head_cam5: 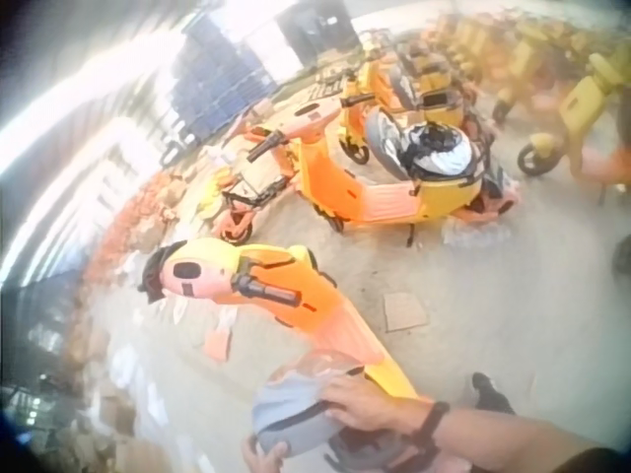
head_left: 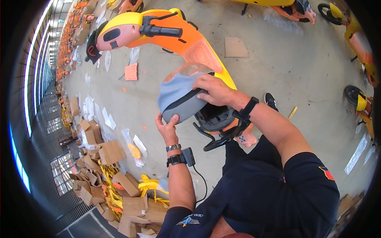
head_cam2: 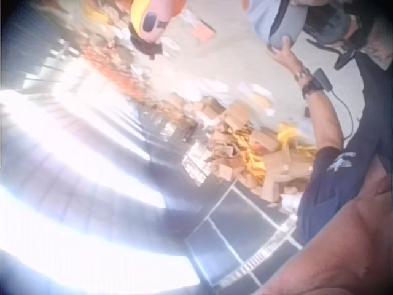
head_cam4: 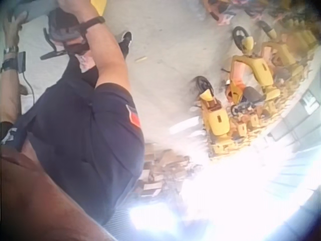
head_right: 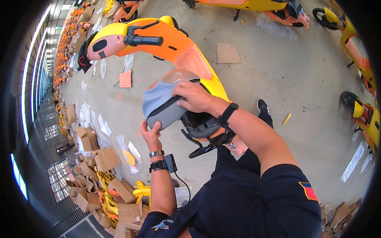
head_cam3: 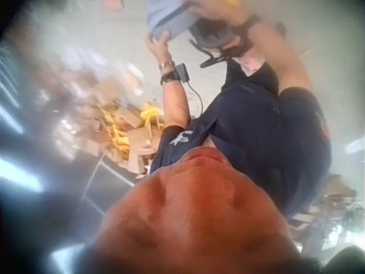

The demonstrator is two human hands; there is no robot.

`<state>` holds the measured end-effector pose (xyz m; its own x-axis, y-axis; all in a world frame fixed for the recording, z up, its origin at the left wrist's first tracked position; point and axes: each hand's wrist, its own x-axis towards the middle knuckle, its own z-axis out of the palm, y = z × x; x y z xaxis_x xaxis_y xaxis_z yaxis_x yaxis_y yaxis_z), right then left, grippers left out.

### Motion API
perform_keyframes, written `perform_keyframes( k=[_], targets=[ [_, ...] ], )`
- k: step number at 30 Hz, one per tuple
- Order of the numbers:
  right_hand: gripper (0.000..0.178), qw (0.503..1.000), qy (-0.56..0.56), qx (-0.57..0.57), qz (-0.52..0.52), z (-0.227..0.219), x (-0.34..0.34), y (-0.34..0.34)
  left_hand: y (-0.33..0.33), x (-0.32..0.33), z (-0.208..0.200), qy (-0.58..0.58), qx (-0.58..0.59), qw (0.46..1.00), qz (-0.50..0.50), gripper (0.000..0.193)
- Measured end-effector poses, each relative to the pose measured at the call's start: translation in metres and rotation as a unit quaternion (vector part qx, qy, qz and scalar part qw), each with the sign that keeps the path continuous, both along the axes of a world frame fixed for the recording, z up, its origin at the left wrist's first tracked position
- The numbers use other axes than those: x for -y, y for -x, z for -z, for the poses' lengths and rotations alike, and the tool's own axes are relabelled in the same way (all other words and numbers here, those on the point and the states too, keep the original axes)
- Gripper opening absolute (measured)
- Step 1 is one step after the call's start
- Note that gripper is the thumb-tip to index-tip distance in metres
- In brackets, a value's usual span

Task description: The person attaches a gray protective cover to the seat area of an electric scooter and secures it by connecting internal wiring components.

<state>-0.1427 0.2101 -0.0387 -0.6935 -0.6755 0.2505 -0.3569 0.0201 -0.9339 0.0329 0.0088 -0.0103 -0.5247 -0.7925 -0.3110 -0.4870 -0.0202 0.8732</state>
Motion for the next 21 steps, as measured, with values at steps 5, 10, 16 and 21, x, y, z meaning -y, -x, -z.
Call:
perform_keyframes(
  k=[5,10,16,21],
  targets=[
    [0.022,0.995,-0.046,-0.085,-0.008,-0.01,0.006,-0.001,-0.011,0.002,0.004,-0.013,-0.009,1.0,-0.011,0.077],
    [0.02,0.992,-0.083,-0.095,0.003,-0.016,0.021,-0.006,-0.021,0.005,0.007,-0.025,-0.034,0.999,-0.012,0.079],
    [0.016,0.992,-0.069,-0.106,0.003,-0.014,0.032,-0.011,-0.032,0.01,0.006,-0.003,-0.02,1.0,-0.001,0.071],
    [0.008,0.991,-0.031,-0.123,0.044,-0.009,0.056,-0.024,-0.038,0.012,-0.006,-0.015,-0.022,0.999,-0.04,0.078]
  ],
)
